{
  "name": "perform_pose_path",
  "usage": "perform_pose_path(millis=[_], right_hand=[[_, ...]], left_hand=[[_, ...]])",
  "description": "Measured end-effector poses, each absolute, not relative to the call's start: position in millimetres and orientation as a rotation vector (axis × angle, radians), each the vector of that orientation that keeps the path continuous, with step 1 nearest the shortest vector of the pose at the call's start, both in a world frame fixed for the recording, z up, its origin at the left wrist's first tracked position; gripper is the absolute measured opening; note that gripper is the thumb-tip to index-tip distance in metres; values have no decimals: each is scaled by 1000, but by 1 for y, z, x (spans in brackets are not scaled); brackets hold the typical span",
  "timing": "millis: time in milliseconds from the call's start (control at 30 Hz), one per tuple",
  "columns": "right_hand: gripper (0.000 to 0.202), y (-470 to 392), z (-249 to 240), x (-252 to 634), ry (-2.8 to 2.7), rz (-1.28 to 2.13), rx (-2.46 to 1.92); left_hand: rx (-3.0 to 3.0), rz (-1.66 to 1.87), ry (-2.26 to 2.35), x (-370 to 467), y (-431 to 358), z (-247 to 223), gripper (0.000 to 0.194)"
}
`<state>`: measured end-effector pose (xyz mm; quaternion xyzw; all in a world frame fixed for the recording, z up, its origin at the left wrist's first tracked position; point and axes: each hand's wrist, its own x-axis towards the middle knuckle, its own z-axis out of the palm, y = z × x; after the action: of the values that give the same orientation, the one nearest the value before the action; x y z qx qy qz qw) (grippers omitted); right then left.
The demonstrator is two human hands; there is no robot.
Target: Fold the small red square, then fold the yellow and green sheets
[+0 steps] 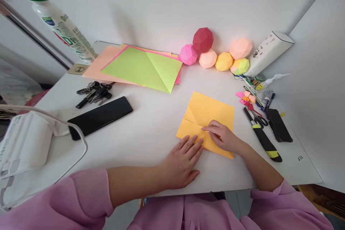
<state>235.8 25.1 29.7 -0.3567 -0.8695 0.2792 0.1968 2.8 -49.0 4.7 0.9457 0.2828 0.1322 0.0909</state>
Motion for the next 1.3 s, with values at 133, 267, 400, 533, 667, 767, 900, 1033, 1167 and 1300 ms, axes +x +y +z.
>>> perform_pose_path(millis=[133, 267, 400, 533, 667, 767, 900, 1033, 1167, 1300], right_hand=[[39, 24, 30, 235, -2528, 684, -994], [43, 24, 29, 235, -2582, 657, -1001], [46, 23, 28, 235, -2671, 608, -1033], [48, 22, 34, 233, -2779, 564, -1113], [51, 22, 50, 220, -2907, 547, -1286], [46, 25, 56, 202, -2891, 556, -1348], [40, 31, 40, 186, -2811, 518, -1291], [42, 33, 22, 185, -2788, 375, -1237], [38, 31, 20, 185, -2769, 385, -1271], [33, 32, 21, 184, -2752, 460, -1332]], left_hand=[[2808, 356, 861, 3, -51, 6, 63], [2817, 305, 906, 2, -53, 8, 63], [2813, 293, 935, 2, -54, 10, 63], [2788, 262, 943, 3, -54, 11, 64], [2771, 239, 923, 3, -54, 14, 63], [2778, 220, 923, 3, -52, 16, 63], [2768, 220, 922, 3, -52, 16, 64], [2770, 284, 937, 4, -53, 13, 63], [2764, 307, 965, 5, -54, 11, 63], [2759, 303, 981, 5, -56, 10, 63]])
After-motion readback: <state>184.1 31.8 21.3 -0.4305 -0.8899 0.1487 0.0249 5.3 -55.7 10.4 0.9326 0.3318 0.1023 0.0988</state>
